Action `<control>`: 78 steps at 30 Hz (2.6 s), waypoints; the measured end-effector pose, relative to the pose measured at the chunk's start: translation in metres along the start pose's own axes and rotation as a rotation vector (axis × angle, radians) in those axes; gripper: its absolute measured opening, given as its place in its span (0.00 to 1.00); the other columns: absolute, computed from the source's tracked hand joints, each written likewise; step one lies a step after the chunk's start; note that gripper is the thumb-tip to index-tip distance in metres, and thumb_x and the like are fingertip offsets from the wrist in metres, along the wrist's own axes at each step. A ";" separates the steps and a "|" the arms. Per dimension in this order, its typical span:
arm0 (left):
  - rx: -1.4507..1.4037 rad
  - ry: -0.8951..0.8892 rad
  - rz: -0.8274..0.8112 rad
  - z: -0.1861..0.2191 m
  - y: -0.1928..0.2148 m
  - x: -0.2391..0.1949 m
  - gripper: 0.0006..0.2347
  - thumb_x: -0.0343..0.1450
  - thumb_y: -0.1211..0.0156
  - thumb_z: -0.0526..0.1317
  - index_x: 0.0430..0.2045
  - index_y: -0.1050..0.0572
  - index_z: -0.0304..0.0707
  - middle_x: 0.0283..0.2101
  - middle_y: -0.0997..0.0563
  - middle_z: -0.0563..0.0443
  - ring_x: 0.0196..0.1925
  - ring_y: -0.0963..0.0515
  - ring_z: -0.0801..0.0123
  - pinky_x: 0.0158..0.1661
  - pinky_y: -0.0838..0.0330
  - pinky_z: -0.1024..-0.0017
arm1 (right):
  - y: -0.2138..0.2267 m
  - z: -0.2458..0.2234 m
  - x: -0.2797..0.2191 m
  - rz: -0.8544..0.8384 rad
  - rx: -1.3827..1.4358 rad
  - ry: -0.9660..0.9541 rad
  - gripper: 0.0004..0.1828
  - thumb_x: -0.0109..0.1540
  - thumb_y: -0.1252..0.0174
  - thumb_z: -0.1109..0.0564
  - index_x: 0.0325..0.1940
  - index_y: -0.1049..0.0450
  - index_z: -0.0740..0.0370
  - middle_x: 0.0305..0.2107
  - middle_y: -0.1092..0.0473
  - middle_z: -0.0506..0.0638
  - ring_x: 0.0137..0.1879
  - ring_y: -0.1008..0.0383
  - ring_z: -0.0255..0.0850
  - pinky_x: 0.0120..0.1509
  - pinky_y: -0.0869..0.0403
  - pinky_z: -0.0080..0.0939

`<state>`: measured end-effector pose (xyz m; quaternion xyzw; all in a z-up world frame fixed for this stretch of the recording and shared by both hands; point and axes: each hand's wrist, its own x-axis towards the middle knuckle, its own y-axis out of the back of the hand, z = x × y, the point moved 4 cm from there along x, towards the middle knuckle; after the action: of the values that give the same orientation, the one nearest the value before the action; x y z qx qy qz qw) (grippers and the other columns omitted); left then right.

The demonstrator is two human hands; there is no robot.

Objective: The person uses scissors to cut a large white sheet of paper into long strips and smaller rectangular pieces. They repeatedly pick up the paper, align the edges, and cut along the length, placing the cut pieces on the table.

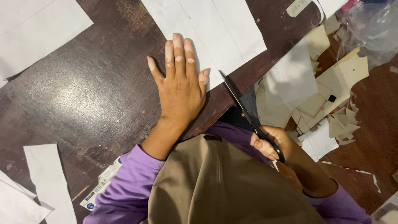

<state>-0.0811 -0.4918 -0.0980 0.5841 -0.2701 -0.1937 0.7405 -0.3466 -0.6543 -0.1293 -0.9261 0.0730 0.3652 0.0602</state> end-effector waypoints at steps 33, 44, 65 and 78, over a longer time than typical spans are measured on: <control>-0.043 0.003 -0.018 -0.004 -0.002 -0.001 0.28 0.81 0.57 0.55 0.72 0.41 0.34 0.75 0.43 0.39 0.77 0.44 0.54 0.69 0.50 0.34 | 0.006 0.009 0.017 0.194 -0.059 -0.187 0.08 0.59 0.36 0.62 0.29 0.24 0.70 0.11 0.33 0.51 0.11 0.37 0.37 0.10 0.39 0.35; -0.066 0.013 0.003 -0.005 -0.001 -0.001 0.28 0.81 0.57 0.55 0.71 0.40 0.34 0.75 0.42 0.40 0.77 0.43 0.55 0.69 0.50 0.35 | -0.019 -0.038 0.012 0.019 0.002 -0.012 0.31 0.57 0.48 0.33 0.34 0.27 0.68 0.11 0.39 0.45 0.13 0.42 0.33 0.15 0.39 0.34; -0.054 0.018 0.016 -0.006 -0.001 -0.002 0.28 0.81 0.57 0.55 0.72 0.40 0.35 0.75 0.42 0.41 0.77 0.44 0.55 0.69 0.49 0.36 | 0.020 0.027 0.046 -0.019 0.459 -0.418 0.14 0.62 0.61 0.63 0.39 0.34 0.79 0.07 0.48 0.52 0.09 0.52 0.40 0.12 0.50 0.40; -0.067 0.020 0.027 -0.006 -0.003 -0.003 0.29 0.79 0.52 0.56 0.71 0.40 0.34 0.75 0.42 0.40 0.77 0.44 0.54 0.69 0.50 0.35 | -0.019 -0.061 0.055 0.071 -0.046 -0.062 0.13 0.67 0.44 0.55 0.33 0.29 0.68 0.11 0.42 0.46 0.14 0.44 0.34 0.15 0.39 0.34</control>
<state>-0.0797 -0.4860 -0.1027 0.5573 -0.2639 -0.1869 0.7647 -0.2627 -0.6503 -0.1216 -0.9123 0.0952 0.3974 0.0280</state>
